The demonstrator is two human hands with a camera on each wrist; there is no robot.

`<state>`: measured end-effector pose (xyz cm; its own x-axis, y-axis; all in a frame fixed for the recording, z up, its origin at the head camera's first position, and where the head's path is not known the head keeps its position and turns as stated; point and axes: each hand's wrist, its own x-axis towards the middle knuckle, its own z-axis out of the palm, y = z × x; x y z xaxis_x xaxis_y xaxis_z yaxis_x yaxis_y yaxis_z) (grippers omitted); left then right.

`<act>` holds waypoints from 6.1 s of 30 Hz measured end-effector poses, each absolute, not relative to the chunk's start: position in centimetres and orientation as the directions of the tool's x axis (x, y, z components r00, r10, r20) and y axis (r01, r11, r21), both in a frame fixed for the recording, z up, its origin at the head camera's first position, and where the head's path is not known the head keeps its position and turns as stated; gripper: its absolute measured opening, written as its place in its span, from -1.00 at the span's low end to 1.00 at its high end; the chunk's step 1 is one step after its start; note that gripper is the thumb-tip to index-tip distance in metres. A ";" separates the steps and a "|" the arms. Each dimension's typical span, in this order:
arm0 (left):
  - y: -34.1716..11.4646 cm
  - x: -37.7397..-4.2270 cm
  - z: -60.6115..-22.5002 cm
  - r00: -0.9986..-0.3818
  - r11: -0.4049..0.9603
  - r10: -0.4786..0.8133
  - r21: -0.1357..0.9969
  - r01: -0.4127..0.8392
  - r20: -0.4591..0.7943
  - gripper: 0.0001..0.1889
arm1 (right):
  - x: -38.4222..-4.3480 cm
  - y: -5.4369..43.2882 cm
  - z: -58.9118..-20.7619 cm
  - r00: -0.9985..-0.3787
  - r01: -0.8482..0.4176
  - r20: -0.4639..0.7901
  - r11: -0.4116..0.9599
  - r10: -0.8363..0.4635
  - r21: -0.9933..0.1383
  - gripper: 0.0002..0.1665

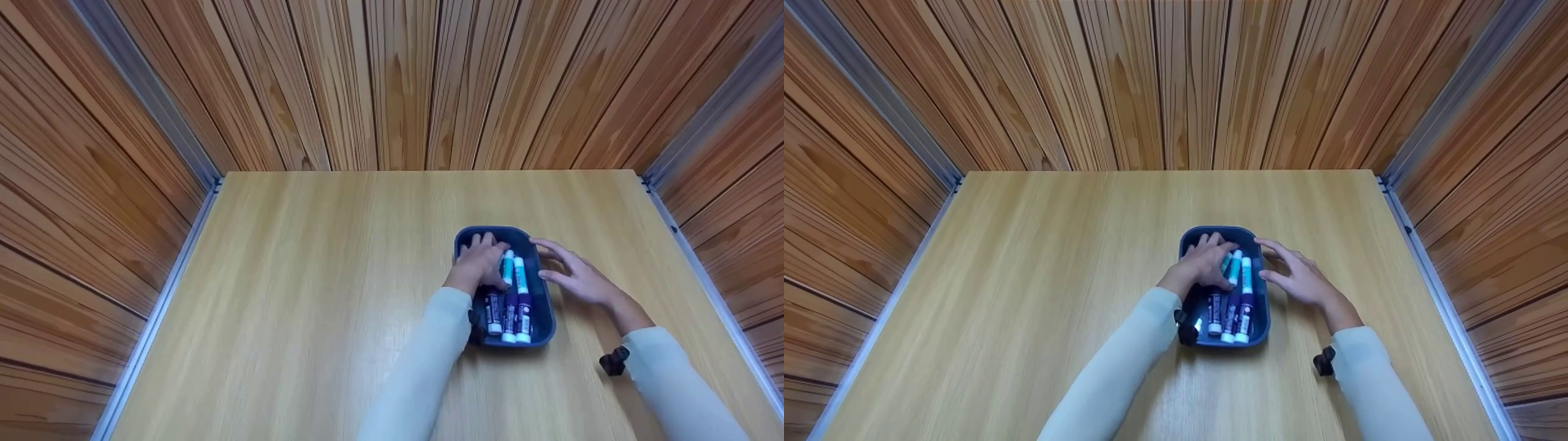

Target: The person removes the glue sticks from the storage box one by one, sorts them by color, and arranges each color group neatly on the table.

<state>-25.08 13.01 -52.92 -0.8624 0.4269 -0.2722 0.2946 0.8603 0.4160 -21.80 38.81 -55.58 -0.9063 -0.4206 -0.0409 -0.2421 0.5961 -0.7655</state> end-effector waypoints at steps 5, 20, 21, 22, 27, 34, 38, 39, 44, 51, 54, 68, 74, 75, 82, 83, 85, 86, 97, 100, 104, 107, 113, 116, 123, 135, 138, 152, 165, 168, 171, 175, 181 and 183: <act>12.9 -25.3 -52.7 -0.850 0.850 0.444 0.435 0.298 -0.285 -0.16 | -21.8 38.9 -55.6 -0.907 -0.244 -0.037 0.595 -0.419 -0.766 -0.21; 12.6 -25.5 -52.1 -0.854 0.815 0.426 0.537 0.219 -0.299 -0.07 | -21.8 38.9 -55.7 -0.906 -0.246 -0.039 0.600 -0.422 -0.761 -0.21; 12.5 -25.5 -52.0 -0.857 0.810 0.425 0.546 0.216 -0.292 -0.07 | -21.8 38.9 -55.7 -0.907 -0.247 -0.037 0.600 -0.421 -0.761 -0.21; 12.5 -25.5 -52.0 -0.858 0.804 0.427 0.554 0.216 -0.286 -0.07 | -21.8 38.9 -55.7 -0.907 -0.248 -0.035 0.601 -0.419 -0.760 -0.21; 12.0 -26.0 -51.2 -0.840 0.767 0.475 0.592 0.249 -0.262 -0.11 | -21.8 38.9 -55.5 -0.908 -0.263 -0.014 0.596 -0.419 -0.759 -0.21; 10.5 -26.6 -50.5 -0.825 0.694 0.510 0.683 0.228 -0.244 -0.15 | -21.7 38.8 -55.6 -0.906 -0.261 -0.023 0.599 -0.423 -0.757 -0.21; 9.7 -26.7 -50.4 -0.822 0.655 0.528 0.719 0.232 -0.215 -0.13 | -21.6 38.7 -55.7 -0.907 -0.252 -0.035 0.608 -0.420 -0.753 -0.19; 9.5 -26.7 -50.3 -0.823 0.647 0.529 0.726 0.234 -0.207 -0.13 | -21.6 38.7 -55.8 -0.908 -0.247 -0.039 0.609 -0.417 -0.754 -0.19; 8.5 -26.7 -49.6 -0.831 0.612 0.528 0.758 0.228 -0.176 -0.15 | -21.5 38.6 -55.9 -0.908 -0.240 -0.046 0.607 -0.416 -0.757 -0.19; 6.5 -27.6 -49.2 -0.845 0.573 0.511 0.795 0.198 -0.158 -0.14 | -21.6 38.7 -55.7 -0.909 -0.242 -0.042 0.606 -0.415 -0.758 -0.19; 5.5 -27.8 -49.2 -0.855 0.576 0.498 0.793 0.199 -0.147 -0.15 | -21.6 38.8 -55.6 -0.911 -0.240 -0.041 0.609 -0.410 -0.756 -0.18; 0.1 -28.4 -49.8 -0.886 0.589 0.447 0.787 0.186 -0.125 -0.07 | -21.6 38.6 -55.6 -0.915 -0.239 -0.035 0.610 -0.401 -0.755 -0.17; -3.2 -28.9 -50.5 -0.901 0.610 0.413 0.774 0.168 -0.130 -0.07 | -21.5 38.5 -55.6 -0.916 -0.231 -0.046 0.616 -0.399 -0.753 -0.16; -3.8 -28.9 -50.6 -0.903 0.613 0.408 0.774 0.162 -0.134 -0.07 | -21.5 38.5 -55.6 -0.916 -0.230 -0.046 0.615 -0.399 -0.754 -0.16; -7.0 -29.0 -51.2 -0.912 0.625 0.380 0.769 0.131 -0.154 -0.08 | -21.5 38.6 -55.7 -0.917 -0.232 -0.043 0.620 -0.396 -0.749 -0.17; -7.4 -29.0 -51.3 -0.914 0.629 0.374 0.766 0.129 -0.154 -0.09 | -21.5 38.6 -55.7 -0.917 -0.233 -0.042 0.620 -0.396 -0.749 -0.17; -8.1 -29.0 -51.4 -0.921 0.636 0.359 0.762 0.121 -0.154 -0.09 | -21.6 38.6 -55.7 -0.917 -0.234 -0.041 0.618 -0.398 -0.750 -0.17; -8.4 -29.0 -51.4 -0.923 0.640 0.352 0.760 0.115 -0.156 -0.09 | -21.6 38.6 -55.7 -0.916 -0.235 -0.041 0.617 -0.399 -0.751 -0.18; -9.8 -28.7 -53.0 -0.929 0.687 0.333 0.716 0.120 -0.164 -0.10 | -21.4 38.7 -55.5 -0.919 -0.216 -0.058 0.621 -0.390 -0.753 -0.17; -9.9 -28.5 -53.6 -0.929 0.710 0.327 0.694 0.120 -0.174 -0.12 | -21.4 38.7 -55.6 -0.918 -0.212 -0.062 0.618 -0.391 -0.757 -0.17; -10.0 -28.3 -54.3 -0.926 0.743 0.324 0.658 0.124 -0.192 -0.12 | -21.5 38.7 -55.6 -0.916 -0.219 -0.056 0.612 -0.397 -0.760 -0.17; -10.1 -28.2 -54.7 -0.924 0.762 0.321 0.636 0.123 -0.206 -0.11 | -21.5 38.7 -55.6 -0.915 -0.228 -0.047 0.610 -0.401 -0.759 -0.18; -10.0 -28.1 -54.8 -0.923 0.794 0.327 0.589 0.150 -0.205 -0.12 | -21.5 38.7 -55.6 -0.917 -0.230 -0.044 0.615 -0.396 -0.754 -0.18; -9.9 -28.1 -54.8 -0.922 0.802 0.333 0.573 0.168 -0.197 -0.12 | -21.5 38.7 -55.7 -0.916 -0.236 -0.038 0.612 -0.400 -0.755 -0.18; -9.8 -28.2 -55.1 -0.926 0.808 0.316 0.570 0.150 -0.204 -0.10 | -21.4 38.7 -55.7 -0.914 -0.234 -0.042 0.610 -0.403 -0.758 -0.18; -10.2 -28.0 -54.5 -0.916 0.793 0.354 0.581 0.185 -0.190 0.07 | -21.4 38.6 -55.9 -0.915 -0.236 -0.035 0.603 -0.402 -0.762 -0.18; -10.1 -28.1 -54.4 -0.915 0.795 0.356 0.576 0.190 -0.190 0.09 | -21.4 38.6 -56.0 -0.915 -0.236 -0.034 0.600 -0.403 -0.764 -0.18; -8.7 -28.0 -53.1 -0.909 0.796 0.393 0.545 0.262 -0.138 0.04 | -21.4 38.6 -55.7 -0.918 -0.227 -0.048 0.623 -0.393 -0.749 -0.17; -3.9 -27.7 -51.8 -0.888 0.803 0.446 0.487 0.343 -0.109 0.03 | -21.4 38.7 -55.7 -0.916 -0.233 -0.049 0.627 -0.399 -0.743 -0.17; -2.6 -27.5 -51.3 -0.884 0.809 0.451 0.475 0.347 -0.122 0.03 | -21.4 38.7 -55.7 -0.915 -0.234 -0.048 0.624 -0.401 -0.746 -0.18; -1.4 -27.4 -50.9 -0.880 0.801 0.459 0.486 0.349 -0.124 0.03 | -21.4 38.8 -55.7 -0.914 -0.233 -0.047 0.618 -0.402 -0.751 -0.18; 0.1 -27.3 -50.4 -0.864 0.787 0.489 0.487 0.379 -0.118 0.02 | -21.4 38.7 -55.7 -0.916 -0.228 -0.049 0.617 -0.398 -0.754 -0.17; 2.1 -27.1 -49.8 -0.845 0.773 0.521 0.486 0.407 -0.121 -0.04 | -21.4 38.5 -55.6 -0.916 -0.231 -0.044 0.616 -0.398 -0.753 -0.18; 2.8 -27.0 -49.5 -0.842 0.771 0.524 0.491 0.406 -0.127 -0.05 | -21.5 38.5 -55.7 -0.915 -0.234 -0.042 0.612 -0.402 -0.756 -0.18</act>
